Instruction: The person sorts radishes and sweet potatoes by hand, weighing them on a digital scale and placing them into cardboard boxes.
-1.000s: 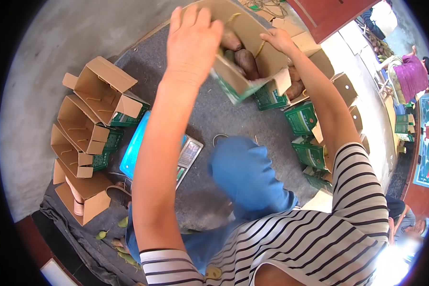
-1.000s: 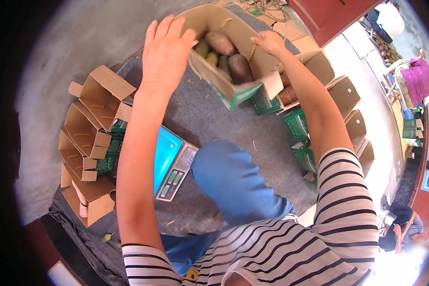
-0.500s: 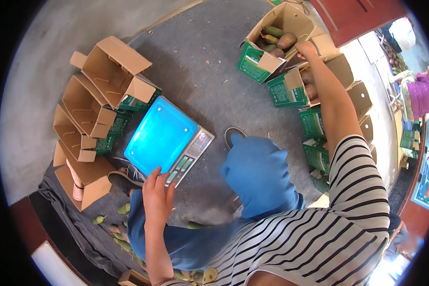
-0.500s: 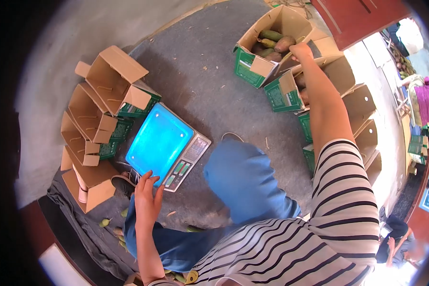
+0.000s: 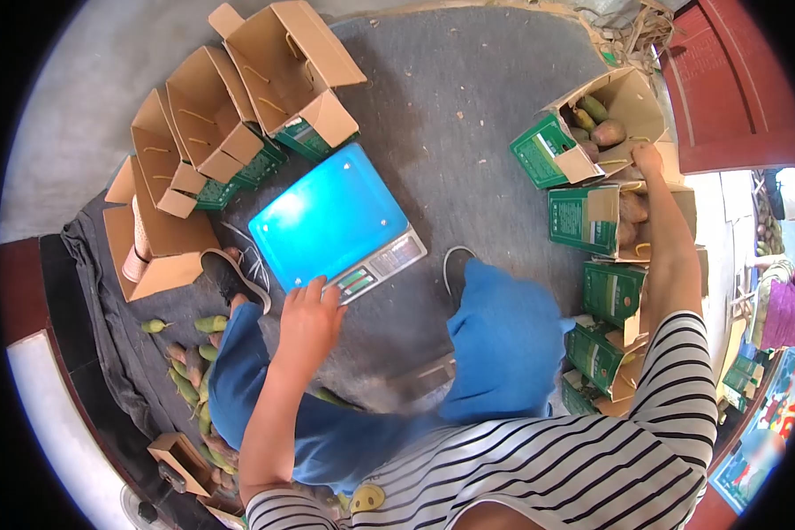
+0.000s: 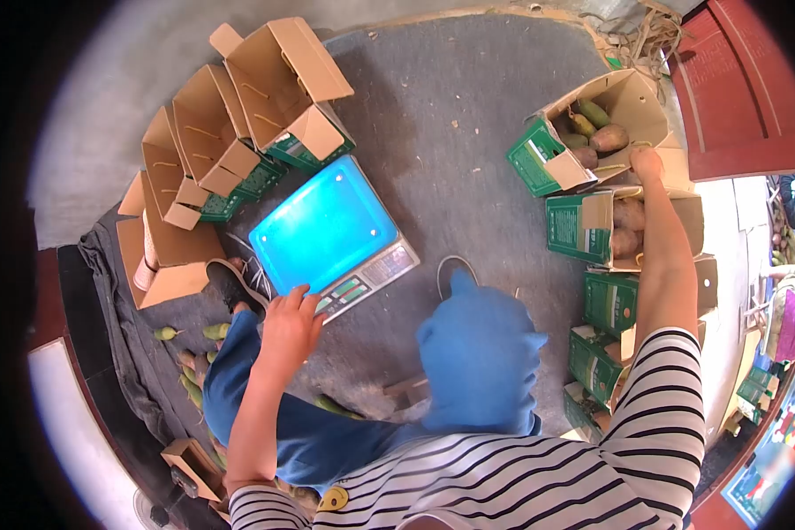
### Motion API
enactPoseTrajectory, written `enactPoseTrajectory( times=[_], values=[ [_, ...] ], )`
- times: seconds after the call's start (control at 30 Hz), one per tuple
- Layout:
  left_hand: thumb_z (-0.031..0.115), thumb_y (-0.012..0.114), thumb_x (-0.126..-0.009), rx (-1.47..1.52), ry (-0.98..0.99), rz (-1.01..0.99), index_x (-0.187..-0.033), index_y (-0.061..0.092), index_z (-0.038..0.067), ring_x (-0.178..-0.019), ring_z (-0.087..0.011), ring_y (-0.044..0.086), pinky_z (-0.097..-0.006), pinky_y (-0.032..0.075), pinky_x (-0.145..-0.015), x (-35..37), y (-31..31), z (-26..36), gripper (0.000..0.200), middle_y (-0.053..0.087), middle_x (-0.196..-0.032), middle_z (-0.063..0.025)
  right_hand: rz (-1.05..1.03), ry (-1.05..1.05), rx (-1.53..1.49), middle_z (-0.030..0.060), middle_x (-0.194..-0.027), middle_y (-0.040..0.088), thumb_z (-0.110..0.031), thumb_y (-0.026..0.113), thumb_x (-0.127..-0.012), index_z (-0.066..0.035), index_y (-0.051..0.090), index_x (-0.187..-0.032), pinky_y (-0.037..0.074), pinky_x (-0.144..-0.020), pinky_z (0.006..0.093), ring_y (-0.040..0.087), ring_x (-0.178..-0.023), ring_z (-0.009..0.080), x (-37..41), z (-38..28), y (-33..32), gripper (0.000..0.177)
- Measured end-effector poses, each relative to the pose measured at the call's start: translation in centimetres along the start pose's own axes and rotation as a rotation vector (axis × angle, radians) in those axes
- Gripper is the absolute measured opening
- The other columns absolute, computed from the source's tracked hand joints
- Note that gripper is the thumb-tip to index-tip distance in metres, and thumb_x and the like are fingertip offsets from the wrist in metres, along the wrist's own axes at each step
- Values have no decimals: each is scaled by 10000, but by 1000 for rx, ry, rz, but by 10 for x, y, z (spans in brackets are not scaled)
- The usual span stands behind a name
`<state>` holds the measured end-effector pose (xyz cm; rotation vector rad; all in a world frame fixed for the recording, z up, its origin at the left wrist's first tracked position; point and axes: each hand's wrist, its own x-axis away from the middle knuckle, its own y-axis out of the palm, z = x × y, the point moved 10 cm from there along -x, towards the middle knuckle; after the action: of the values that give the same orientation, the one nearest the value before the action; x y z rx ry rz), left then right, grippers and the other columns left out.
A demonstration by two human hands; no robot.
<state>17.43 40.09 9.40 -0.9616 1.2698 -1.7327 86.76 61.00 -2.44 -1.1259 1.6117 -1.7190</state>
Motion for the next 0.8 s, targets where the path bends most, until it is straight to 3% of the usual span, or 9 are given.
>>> enactPoseTrajectory(
  times=[0.13,0.23,0.4,0.43,0.5,0.57,0.6,0.67,0.8],
  values=[
    [160,705,-741,-25,-22,-15,-949,577,32,-917,-303,589,-419,451,-817,1,0,1,276,587,-1059,-167,182,70,88,206,-950,665,-350,476,-811,-92,696,-969,474,-858,438,635,-938,369,29,17,-5,374],
    [160,705,-738,9,-15,15,-933,579,38,-902,-291,595,-412,449,-812,6,-7,1,263,591,-1006,-154,155,91,42,209,-993,657,-363,479,-811,-91,684,-1013,480,-857,450,626,-963,383,54,19,-6,395],
    [174,687,-756,-1,-30,-42,-947,589,35,-920,-326,592,-421,439,-834,13,-3,0,256,590,-1057,-162,254,-22,330,204,-963,661,-305,480,-847,-96,680,-1014,498,-808,441,635,-936,363,54,-26,-41,334],
    [178,688,-754,-9,-31,-55,-939,590,34,-921,-325,593,-421,438,-836,14,-2,1,254,591,-1056,-166,288,-77,420,201,-959,661,-293,478,-857,-97,678,-1013,499,-803,434,635,-935,357,57,-54,-61,321],
    [186,692,-747,-36,-42,-89,-914,592,31,-915,-308,598,-412,436,-839,17,1,2,249,593,-994,-166,443,-301,271,173,-978,658,-267,488,-885,-79,661,-1015,497,-800,409,632,-932,338,95,-158,-105,286],
    [188,694,-743,-50,-54,-124,-912,593,33,-908,-301,600,-405,436,-844,19,2,3,251,591,-957,-160,494,-737,-149,140,-1030,645,-266,509,-895,-58,642,-1027,486,-827,395,618,-950,326,182,-292,-129,280],
    [201,686,-751,-43,-29,-82,-914,595,32,-890,-291,602,-406,442,-824,21,4,5,252,585,-918,-145,450,-975,-208,123,-1051,634,-246,529,-894,-70,648,-1024,481,-834,391,609,-959,314,211,-352,-117,250],
    [212,674,-760,-80,-14,-88,-916,594,26,-887,-289,601,-409,446,-802,26,7,8,255,586,-915,-141,250,-1179,-265,104,-1030,632,-258,521,-897,-95,654,-1014,486,-821,396,601,-968,298,285,-458,-94,240],
    [153,601,-750,-83,-19,-75,-864,581,47,-861,-268,609,-399,454,-763,35,1,10,157,592,-882,-121,70,-1356,-150,128,-1001,628,-348,515,-878,-63,647,-974,489,-803,428,596,-969,315,355,-627,-31,328]
  ],
)
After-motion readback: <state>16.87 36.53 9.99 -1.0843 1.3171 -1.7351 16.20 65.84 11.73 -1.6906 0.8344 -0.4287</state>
